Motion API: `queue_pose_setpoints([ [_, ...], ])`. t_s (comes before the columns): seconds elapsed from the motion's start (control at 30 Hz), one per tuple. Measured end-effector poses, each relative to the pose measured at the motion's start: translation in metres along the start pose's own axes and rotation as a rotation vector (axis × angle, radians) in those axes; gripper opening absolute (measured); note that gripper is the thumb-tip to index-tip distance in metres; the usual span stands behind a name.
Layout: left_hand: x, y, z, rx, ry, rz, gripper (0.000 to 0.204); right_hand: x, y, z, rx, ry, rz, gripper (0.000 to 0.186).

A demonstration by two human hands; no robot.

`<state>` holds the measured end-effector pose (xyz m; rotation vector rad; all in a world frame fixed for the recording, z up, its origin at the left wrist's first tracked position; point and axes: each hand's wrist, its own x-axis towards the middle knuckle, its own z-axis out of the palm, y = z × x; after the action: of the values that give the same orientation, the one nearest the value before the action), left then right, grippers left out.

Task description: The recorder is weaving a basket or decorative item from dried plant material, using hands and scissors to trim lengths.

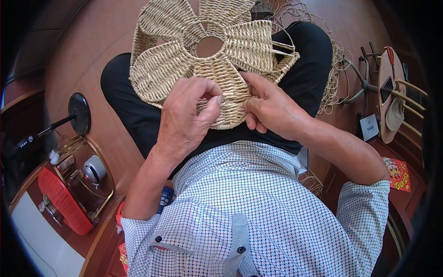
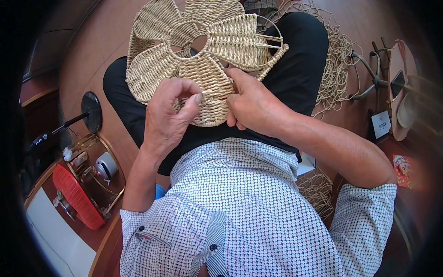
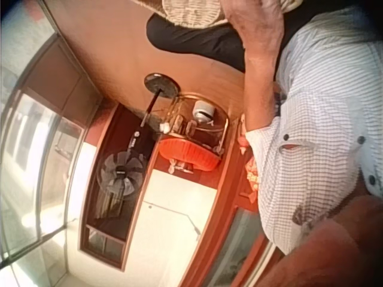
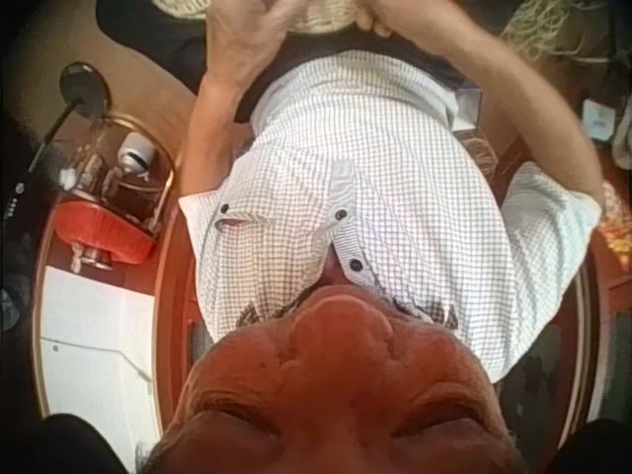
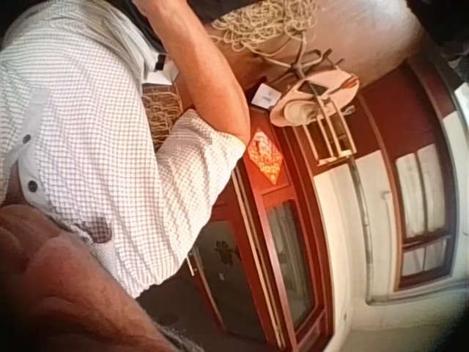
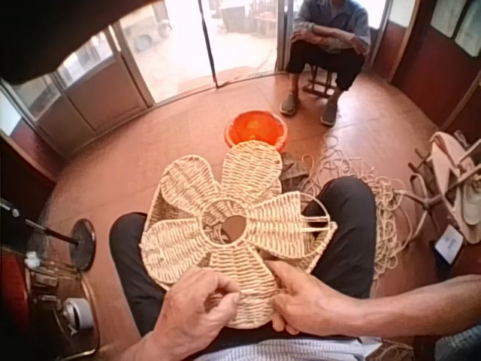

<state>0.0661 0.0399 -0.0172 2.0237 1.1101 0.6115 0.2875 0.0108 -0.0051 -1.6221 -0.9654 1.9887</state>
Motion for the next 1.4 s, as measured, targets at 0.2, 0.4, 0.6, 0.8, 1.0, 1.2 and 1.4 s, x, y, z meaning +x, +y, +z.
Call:
queue_pose_setpoints([
  [0.2, -0.002, 0.016, 0.015, -0.564, -0.081, -0.433, 0.011, -0.002, 0.005, 0.002, 0.001, 0.065, -0.043, 0.066],
  [0.4, -0.004, 0.013, 0.035, -0.020, 0.029, -0.017, 0.015, 0.001, 0.005, 0.001, -0.105, 0.067, -0.079, 0.064],
  [0.6, -0.011, 0.012, 0.043, 0.209, 0.073, 0.142, 0.018, -0.002, 0.002, -0.003, -0.152, 0.056, -0.070, 0.063],
  [0.8, -0.017, 0.016, 0.040, 0.390, 0.008, 0.169, 0.027, -0.001, 0.001, -0.010, -0.153, 0.008, -0.072, 0.059],
  [1.0, -0.016, 0.015, 0.039, 0.440, -0.018, 0.231, 0.034, -0.002, 0.000, -0.015, -0.123, -0.044, -0.042, 0.060],
  [1.2, -0.017, 0.018, 0.036, 0.312, -0.008, 0.179, 0.038, -0.007, 0.004, -0.012, -0.074, 0.013, -0.055, 0.064],
  [1.4, -0.010, 0.012, 0.052, 0.228, 0.161, 0.236, 0.041, -0.008, 0.005, -0.014, -0.122, 0.027, -0.129, 0.060],
])
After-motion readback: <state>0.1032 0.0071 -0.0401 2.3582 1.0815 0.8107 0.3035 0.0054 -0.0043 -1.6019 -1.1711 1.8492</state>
